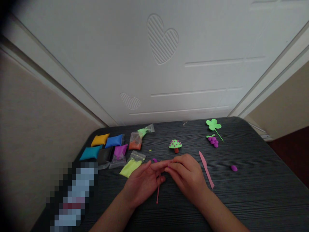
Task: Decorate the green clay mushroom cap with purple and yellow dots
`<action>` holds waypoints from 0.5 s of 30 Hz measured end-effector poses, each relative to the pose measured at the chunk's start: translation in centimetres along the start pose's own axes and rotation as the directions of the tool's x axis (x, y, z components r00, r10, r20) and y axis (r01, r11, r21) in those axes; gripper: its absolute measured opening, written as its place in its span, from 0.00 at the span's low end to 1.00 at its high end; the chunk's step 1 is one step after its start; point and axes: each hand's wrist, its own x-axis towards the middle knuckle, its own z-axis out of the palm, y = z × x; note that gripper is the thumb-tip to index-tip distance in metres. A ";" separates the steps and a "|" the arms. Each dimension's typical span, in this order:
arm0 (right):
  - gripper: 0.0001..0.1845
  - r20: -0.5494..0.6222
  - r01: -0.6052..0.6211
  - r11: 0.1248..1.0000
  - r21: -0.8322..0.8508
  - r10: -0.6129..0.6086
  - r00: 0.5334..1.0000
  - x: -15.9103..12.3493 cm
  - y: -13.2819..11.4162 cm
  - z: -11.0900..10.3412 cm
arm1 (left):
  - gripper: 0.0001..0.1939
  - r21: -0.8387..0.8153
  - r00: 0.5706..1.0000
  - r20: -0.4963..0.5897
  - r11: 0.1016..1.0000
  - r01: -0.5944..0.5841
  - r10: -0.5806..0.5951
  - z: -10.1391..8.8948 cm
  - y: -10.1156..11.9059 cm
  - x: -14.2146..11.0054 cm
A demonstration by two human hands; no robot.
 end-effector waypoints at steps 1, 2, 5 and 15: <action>0.09 0.002 -0.001 1.000 0.002 0.001 1.000 0.0 0.0 0.0 | 0.23 -0.005 1.000 0.002 1.000 0.004 -0.004 0.0 0.0 0.0; 0.10 0.006 -0.001 1.000 0.005 0.001 1.000 0.0 0.0 -0.1 | 0.23 -0.010 1.000 0.004 1.000 0.007 -0.007 0.0 -0.1 0.0; 0.15 0.024 -0.003 1.000 0.014 0.003 1.000 0.1 0.0 -0.2 | 0.22 -0.023 1.000 0.002 1.000 0.010 -0.010 0.0 -0.1 -0.1; 0.14 0.022 0.000 0.999 0.039 -0.001 1.000 0.2 -0.3 -0.7 | 0.20 -0.005 0.999 -0.035 1.000 0.008 -0.008 -0.3 0.0 -0.1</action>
